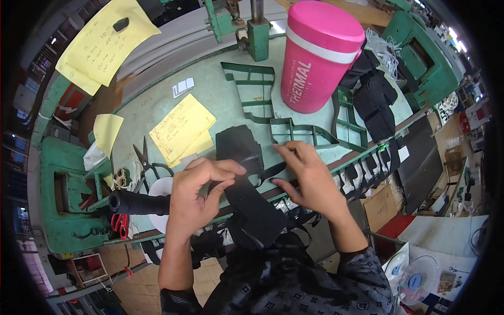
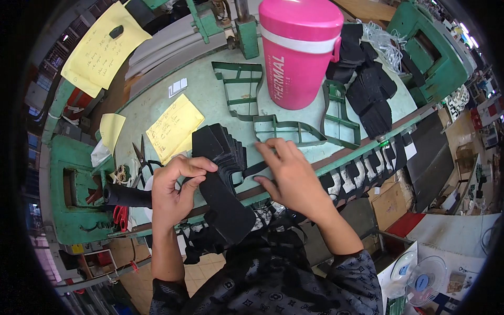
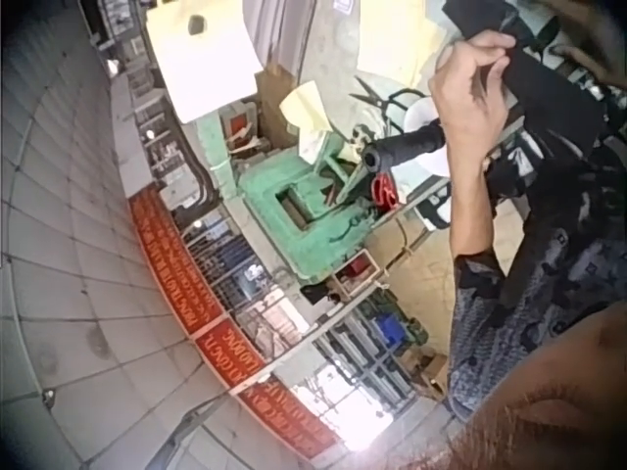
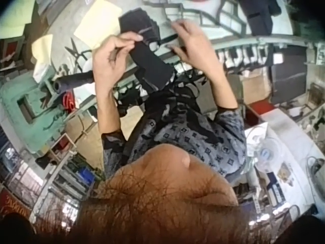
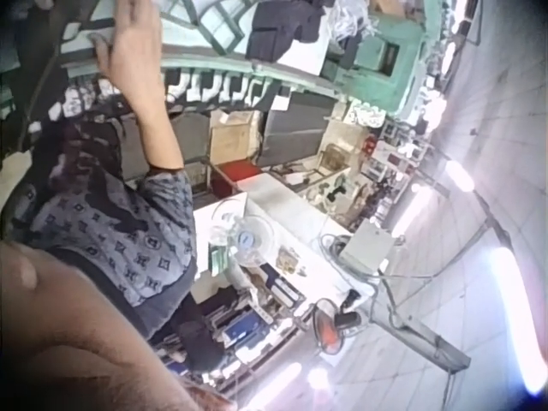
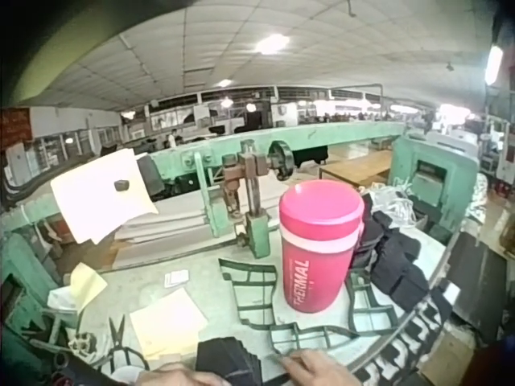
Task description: Marking shoe upper components and using a hydraulic press with cutting dies to stamp shapes from material.
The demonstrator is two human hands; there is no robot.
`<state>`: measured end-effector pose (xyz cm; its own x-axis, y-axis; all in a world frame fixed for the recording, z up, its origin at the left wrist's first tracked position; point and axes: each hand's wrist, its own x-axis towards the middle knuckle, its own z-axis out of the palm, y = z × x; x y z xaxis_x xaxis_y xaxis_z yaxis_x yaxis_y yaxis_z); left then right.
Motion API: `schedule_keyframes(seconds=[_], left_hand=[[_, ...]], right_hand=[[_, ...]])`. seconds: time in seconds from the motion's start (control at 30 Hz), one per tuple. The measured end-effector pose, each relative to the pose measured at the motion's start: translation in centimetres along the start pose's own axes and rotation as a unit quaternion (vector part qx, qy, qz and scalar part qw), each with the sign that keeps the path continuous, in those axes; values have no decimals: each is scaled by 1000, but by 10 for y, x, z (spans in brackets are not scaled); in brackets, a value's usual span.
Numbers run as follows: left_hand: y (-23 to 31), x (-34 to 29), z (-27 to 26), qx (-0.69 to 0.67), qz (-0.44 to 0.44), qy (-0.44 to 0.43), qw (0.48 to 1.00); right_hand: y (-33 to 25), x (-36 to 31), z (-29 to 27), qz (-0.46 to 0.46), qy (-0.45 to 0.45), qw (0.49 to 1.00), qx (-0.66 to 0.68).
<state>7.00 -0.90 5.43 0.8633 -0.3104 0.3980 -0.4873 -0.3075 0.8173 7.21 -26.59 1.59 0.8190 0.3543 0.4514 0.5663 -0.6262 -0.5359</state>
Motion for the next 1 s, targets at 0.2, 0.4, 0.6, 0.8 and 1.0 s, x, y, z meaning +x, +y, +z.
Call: schedule_keyframes(seconds=[0.2,0.4,0.6,0.8,1.0], left_hand=[[4,-1,0,37,0,-11,999],[15,6,-4,82,-17,-54,995],[16,9,-8,91,-16,-79,993],[28,15,-12,122,-29,-122,985],[28,13,-9,154,-24,-93,983]], right_hand=[[28,-6,0,-126,-106,976,-144],[36,-3,-32,-7,-149,977,152],[45,-6,-48,31,-65,985,156],[-7,38,-75,-260,197,945,-22],[-40,67,29,-155,140,920,331]])
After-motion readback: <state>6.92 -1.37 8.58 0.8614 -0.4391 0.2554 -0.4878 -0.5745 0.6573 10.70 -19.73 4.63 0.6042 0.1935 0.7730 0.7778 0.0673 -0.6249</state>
